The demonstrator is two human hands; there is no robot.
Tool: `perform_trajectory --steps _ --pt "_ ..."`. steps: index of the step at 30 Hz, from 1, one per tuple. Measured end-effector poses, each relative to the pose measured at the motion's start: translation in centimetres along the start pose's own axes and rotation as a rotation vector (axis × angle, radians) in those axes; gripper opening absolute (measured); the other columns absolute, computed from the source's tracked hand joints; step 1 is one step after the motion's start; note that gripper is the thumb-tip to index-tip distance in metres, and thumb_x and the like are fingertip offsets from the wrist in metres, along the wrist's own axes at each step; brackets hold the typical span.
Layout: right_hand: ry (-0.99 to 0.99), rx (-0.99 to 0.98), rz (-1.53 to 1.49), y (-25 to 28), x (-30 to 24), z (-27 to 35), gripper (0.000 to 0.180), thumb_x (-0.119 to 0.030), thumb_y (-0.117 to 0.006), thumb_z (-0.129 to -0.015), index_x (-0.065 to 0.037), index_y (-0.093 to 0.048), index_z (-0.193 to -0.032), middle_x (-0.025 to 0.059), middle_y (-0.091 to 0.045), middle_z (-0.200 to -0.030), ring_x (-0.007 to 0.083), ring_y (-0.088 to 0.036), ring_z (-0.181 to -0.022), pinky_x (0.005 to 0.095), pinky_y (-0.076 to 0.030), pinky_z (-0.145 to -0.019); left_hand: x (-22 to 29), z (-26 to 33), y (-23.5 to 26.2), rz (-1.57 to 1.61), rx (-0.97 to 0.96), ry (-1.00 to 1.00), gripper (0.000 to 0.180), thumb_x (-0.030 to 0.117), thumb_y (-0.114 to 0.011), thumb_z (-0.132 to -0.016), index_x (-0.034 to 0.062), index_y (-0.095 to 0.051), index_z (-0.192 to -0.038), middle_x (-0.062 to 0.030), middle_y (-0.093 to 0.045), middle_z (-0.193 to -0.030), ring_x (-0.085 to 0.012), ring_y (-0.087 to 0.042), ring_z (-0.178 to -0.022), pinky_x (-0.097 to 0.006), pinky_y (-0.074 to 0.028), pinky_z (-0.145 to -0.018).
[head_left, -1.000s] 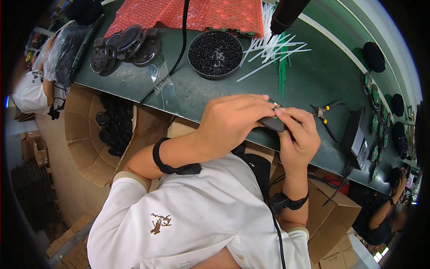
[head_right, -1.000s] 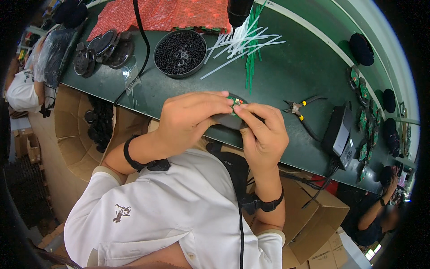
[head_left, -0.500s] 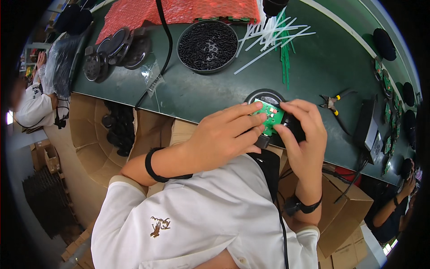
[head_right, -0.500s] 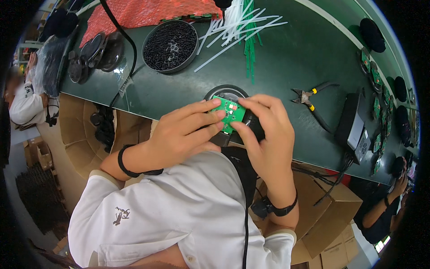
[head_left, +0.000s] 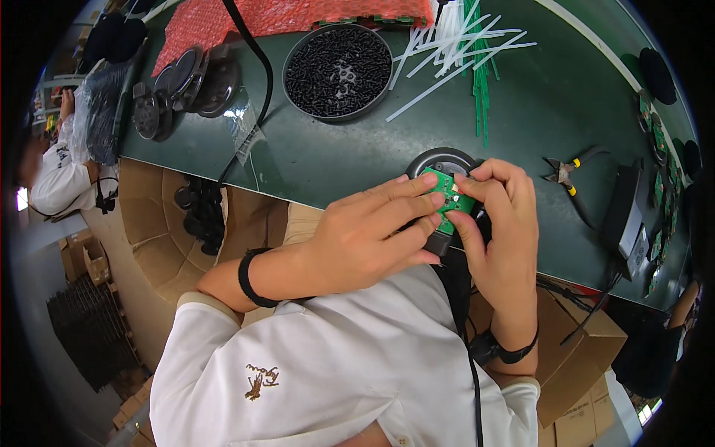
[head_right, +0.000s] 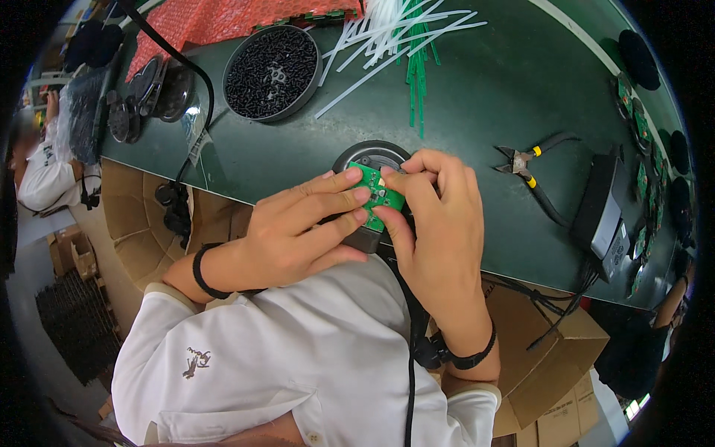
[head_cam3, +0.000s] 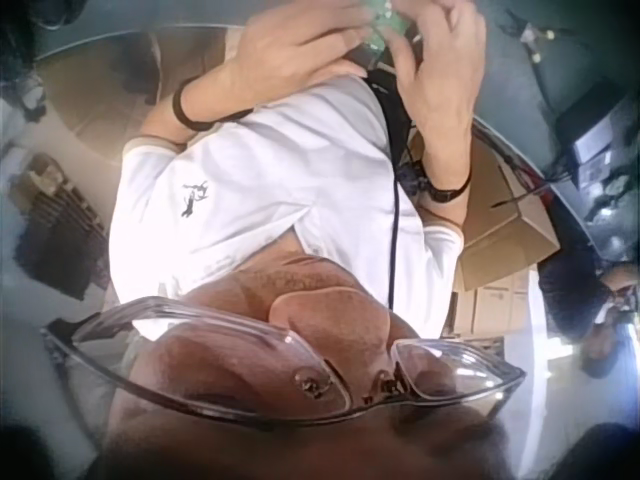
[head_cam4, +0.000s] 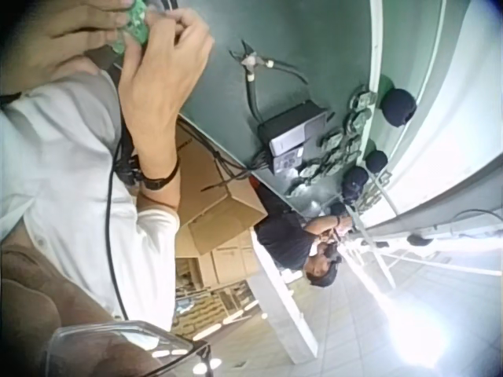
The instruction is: The person assembles electronic components at a workstation, using a soldering iron to attach small green circuit boards to black circular housings. They also use pliers to cut zip ties and secure wires on the devices. The person handles multiple units, moving them between the workbench and a cardboard box.
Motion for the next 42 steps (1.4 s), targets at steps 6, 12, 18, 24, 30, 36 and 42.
perform_trajectory --steps 6,12,18,24,30,36,42 --pt "0.02 -0.004 0.002 0.0 0.3 0.0 0.035 -0.004 -0.08 -0.077 -0.006 -0.07 -0.111 0.0104 -0.059 -0.116 0.0293 -0.057 -0.094 0.0395 -0.048 -0.082 0.1 0.1 -0.1 0.037 0.017 0.036 0.05 0.032 -0.087 -0.07 0.0008 -0.071 -0.106 -0.0158 -0.071 -0.12 -0.0361 -0.067 -0.121 -0.047 -0.059 -0.098" --pt "0.032 0.041 -0.049 -0.1 0.3 0.1 0.034 -0.005 -0.081 -0.077 -0.005 -0.07 -0.11 0.0103 -0.061 -0.113 0.0288 -0.058 -0.095 0.0388 -0.048 -0.081 -0.1 0.1 0.3 0.126 0.009 0.055 0.048 0.03 -0.086 -0.071 0.0019 -0.071 -0.106 -0.0129 -0.071 -0.12 -0.0369 -0.065 -0.123 -0.045 -0.059 -0.096" --pt "0.026 0.039 -0.039 0.2 -0.5 -0.1 0.034 -0.004 -0.08 -0.077 -0.004 -0.07 -0.109 0.0109 -0.062 -0.111 0.0298 -0.059 -0.096 0.0384 -0.049 -0.083 -1.2 -0.4 4.3 0.128 0.098 0.292 0.024 0.008 -0.081 -0.08 0.0029 -0.072 -0.102 -0.011 -0.073 -0.105 -0.0281 -0.072 -0.095 -0.036 -0.058 -0.077" --pt "-0.004 0.026 -0.085 0.4 -0.6 -0.4 0.033 -0.003 -0.081 -0.076 -0.004 -0.071 -0.108 0.0114 -0.064 -0.111 0.0296 -0.06 -0.101 0.0376 -0.049 -0.087 -7.5 -3.5 7.0 -0.45 0.176 0.409 0.012 0.009 -0.074 -0.086 0.0053 -0.071 -0.097 -0.0126 -0.066 -0.094 -0.0354 -0.066 -0.085 -0.042 -0.054 -0.073" --pt "0.021 0.027 -0.047 0.1 -0.8 -0.8 0.031 -0.002 -0.082 -0.075 -0.004 -0.072 -0.105 0.0091 -0.066 -0.11 0.0284 -0.06 -0.1 0.0367 -0.049 -0.086 -8.5 -3.9 7.1 -0.461 0.133 0.448 0.012 0.011 -0.074 -0.086 0.0038 -0.067 -0.092 -0.0128 -0.062 -0.092 -0.0369 -0.065 -0.086 -0.047 -0.052 -0.074" --pt "-0.057 -0.01 -0.094 1.9 -1.1 -2.3 0.03 -0.008 -0.081 -0.081 -0.004 -0.073 -0.109 0.0101 -0.069 -0.109 0.021 -0.066 -0.091 0.0319 -0.053 -0.075 -8.9 -3.6 6.5 -0.416 0.178 0.397 0.009 0.007 -0.068 -0.088 0.0022 -0.062 -0.092 -0.0141 -0.062 -0.094 -0.0372 -0.065 -0.086 -0.046 -0.052 -0.073" --pt "0.095 0.255 -0.26 2.3 -2.0 -12.1 0.045 -0.012 -0.076 -0.091 0.002 -0.062 -0.131 0.0115 -0.07 -0.119 0.0182 -0.068 -0.105 0.0343 -0.054 -0.09 -9.0 -3.8 6.0 -0.504 0.137 0.481 0.005 0.004 -0.064 -0.09 0.0019 -0.06 -0.089 -0.0153 -0.063 -0.095 -0.0374 -0.067 -0.088 -0.046 -0.053 -0.074"
Point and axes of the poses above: each hand's wrist, its own z-axis away from the middle knuckle, its own y-axis out of the back of the hand, x = y × z, the point moved 1 cm from there along -z, towards the middle knuckle
